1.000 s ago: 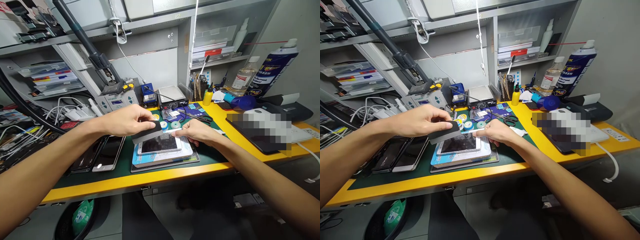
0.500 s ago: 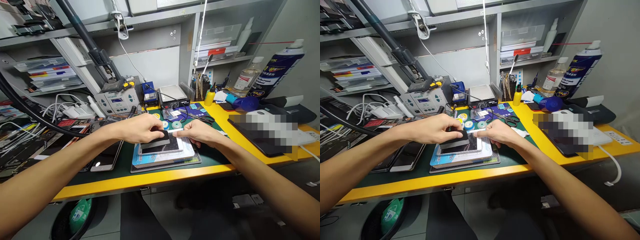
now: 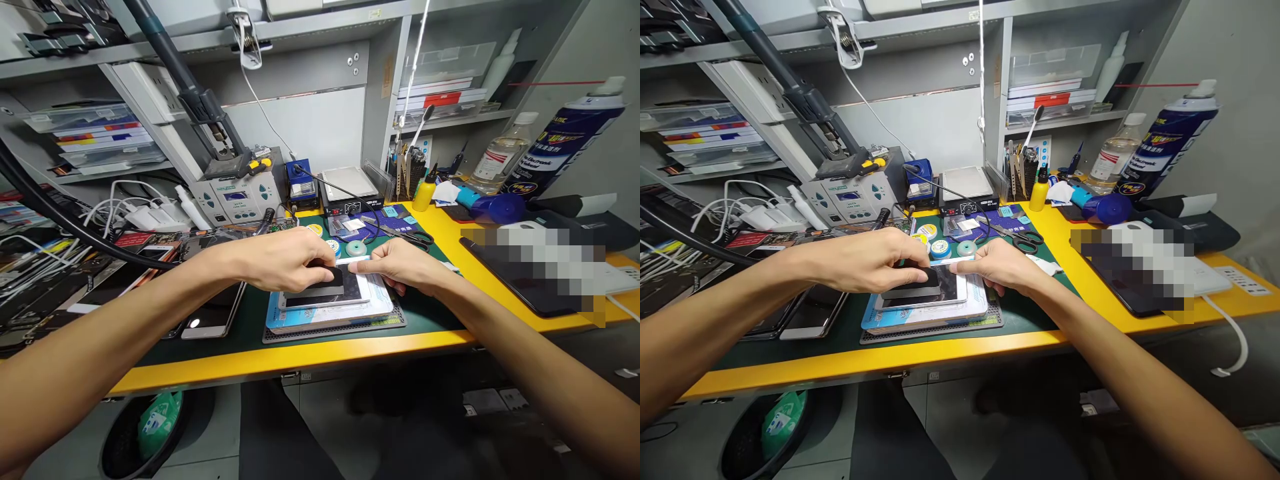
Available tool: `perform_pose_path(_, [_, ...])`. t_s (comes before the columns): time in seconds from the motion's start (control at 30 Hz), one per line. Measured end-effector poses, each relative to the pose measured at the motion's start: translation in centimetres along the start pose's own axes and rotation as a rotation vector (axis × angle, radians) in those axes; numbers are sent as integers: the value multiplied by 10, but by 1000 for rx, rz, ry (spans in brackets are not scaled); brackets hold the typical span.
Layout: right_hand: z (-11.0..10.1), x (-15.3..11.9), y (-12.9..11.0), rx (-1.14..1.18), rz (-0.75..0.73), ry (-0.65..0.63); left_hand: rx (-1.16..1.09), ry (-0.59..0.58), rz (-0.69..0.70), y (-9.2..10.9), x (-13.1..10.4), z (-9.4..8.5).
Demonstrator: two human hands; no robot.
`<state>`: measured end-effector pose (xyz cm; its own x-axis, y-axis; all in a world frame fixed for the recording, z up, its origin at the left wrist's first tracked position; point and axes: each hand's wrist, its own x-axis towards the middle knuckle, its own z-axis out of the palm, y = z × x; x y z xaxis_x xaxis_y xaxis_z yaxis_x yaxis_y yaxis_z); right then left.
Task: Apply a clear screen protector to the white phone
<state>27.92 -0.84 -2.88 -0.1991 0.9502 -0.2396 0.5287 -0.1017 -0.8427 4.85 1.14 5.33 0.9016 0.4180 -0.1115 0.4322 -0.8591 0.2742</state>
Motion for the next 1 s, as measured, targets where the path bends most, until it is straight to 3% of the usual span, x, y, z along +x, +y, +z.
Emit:
perform_pose_path(0.33, [-1,-1,0,7,-6,-6,55,-55,-1,10,-1,-1])
perform_pose_path(0.5, [0,-1,0,0,5,0,0,-81,-2,18,-8,-10])
perform_pose_path(0.6, [-1,0,4,14,-31,-14,-47,73,-74,21,-21,-20])
perform_pose_path(0.8, [-4,0,5,30,-24,-33,-158,643,-233,14,-46,-22])
perform_pose_path(0.9, [-5,0,6,53,-27,-43,-225,751,-295,12,-53,-13])
perform_pose_path(1.0, [-8,1,9,104,-110,-19,-330,782,-362,11,-58,-4])
